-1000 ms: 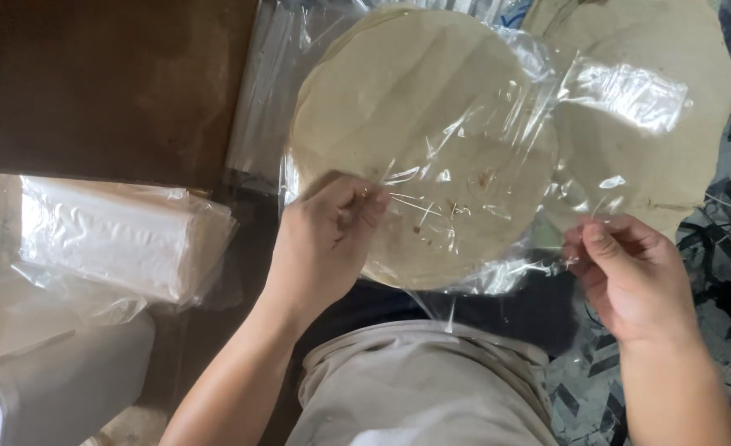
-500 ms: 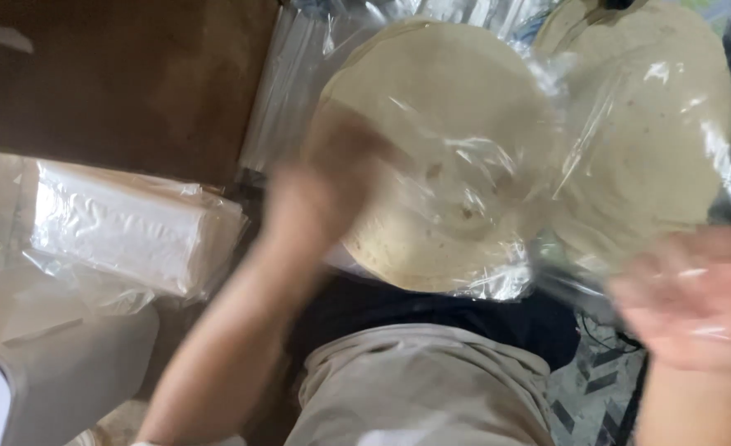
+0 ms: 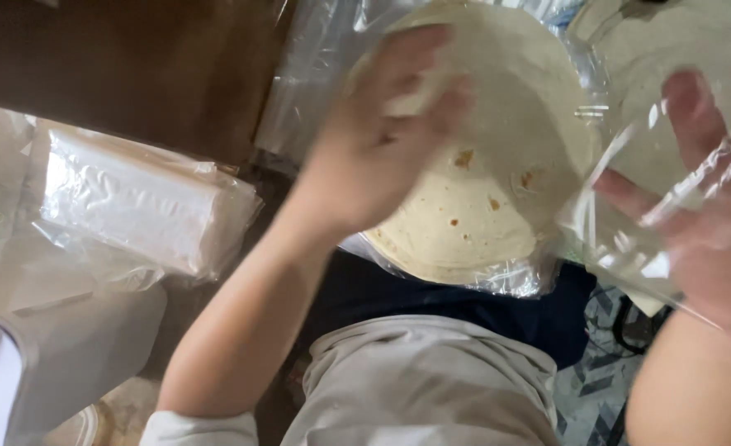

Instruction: The person places individual tortillas into plastic wrap, stacks them, and folds the edges of the wrap around the stacks by hand.

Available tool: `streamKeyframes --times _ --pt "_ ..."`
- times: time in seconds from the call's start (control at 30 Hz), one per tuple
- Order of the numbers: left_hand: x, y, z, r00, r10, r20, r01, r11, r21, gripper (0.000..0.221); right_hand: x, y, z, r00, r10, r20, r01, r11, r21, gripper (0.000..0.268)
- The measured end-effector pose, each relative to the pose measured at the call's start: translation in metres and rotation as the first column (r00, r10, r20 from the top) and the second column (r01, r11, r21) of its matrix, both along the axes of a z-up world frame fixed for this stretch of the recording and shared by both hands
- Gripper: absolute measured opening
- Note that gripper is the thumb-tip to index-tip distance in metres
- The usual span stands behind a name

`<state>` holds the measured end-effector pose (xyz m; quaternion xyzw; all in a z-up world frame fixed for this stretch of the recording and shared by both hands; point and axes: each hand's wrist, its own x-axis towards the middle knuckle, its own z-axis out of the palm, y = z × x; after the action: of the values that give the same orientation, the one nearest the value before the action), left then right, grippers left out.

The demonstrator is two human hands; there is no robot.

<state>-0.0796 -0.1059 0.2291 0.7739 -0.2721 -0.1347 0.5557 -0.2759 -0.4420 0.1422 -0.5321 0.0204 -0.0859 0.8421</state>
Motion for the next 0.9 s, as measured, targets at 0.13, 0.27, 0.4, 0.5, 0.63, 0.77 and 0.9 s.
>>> streamKeyframes --times 0.13,0.27,0.4,0.5,0.63,0.77,0.9 --pt "0.005 -0.041 -0.010 0.897 -0.279 -0.344 0.202 0.949 -0.243 0.075 0.059 0.059 0.049 0.992 0.039 0.122 0.007 0.932 -0.361 0.063" --pt "0.009 -0.039 -0.020 0.682 -0.397 -0.614 0.163 0.901 -0.402 0.076 0.081 0.064 0.054 0.953 0.140 0.270 0.111 0.667 -0.737 0.073" --pt "0.012 -0.026 -0.041 0.862 -0.222 -0.455 0.051 0.932 -0.358 0.076 0.075 0.056 0.020 0.907 0.179 0.382 -0.088 0.966 -0.244 0.058" --pt "0.008 -0.030 -0.034 0.831 -0.156 -0.533 -0.026 0.948 -0.318 0.078 0.074 0.064 0.018 0.896 0.182 0.405 -0.193 0.981 -0.013 0.045" --pt "-0.007 -0.052 -0.028 0.663 -0.398 -0.634 0.096 0.885 -0.455 0.099 0.081 0.075 0.031 0.850 0.289 0.440 -0.283 0.956 -0.080 0.046" --pt "-0.009 -0.063 -0.046 0.922 -0.199 -0.332 0.074 0.933 -0.353 0.113 0.094 0.068 0.033 0.799 0.358 0.482 -0.335 0.932 -0.137 0.055" --pt "-0.002 -0.052 -0.044 0.963 -0.103 -0.248 0.029 0.958 -0.285 0.077 0.091 0.063 0.028 0.863 0.276 0.422 -0.265 0.961 -0.085 0.057"
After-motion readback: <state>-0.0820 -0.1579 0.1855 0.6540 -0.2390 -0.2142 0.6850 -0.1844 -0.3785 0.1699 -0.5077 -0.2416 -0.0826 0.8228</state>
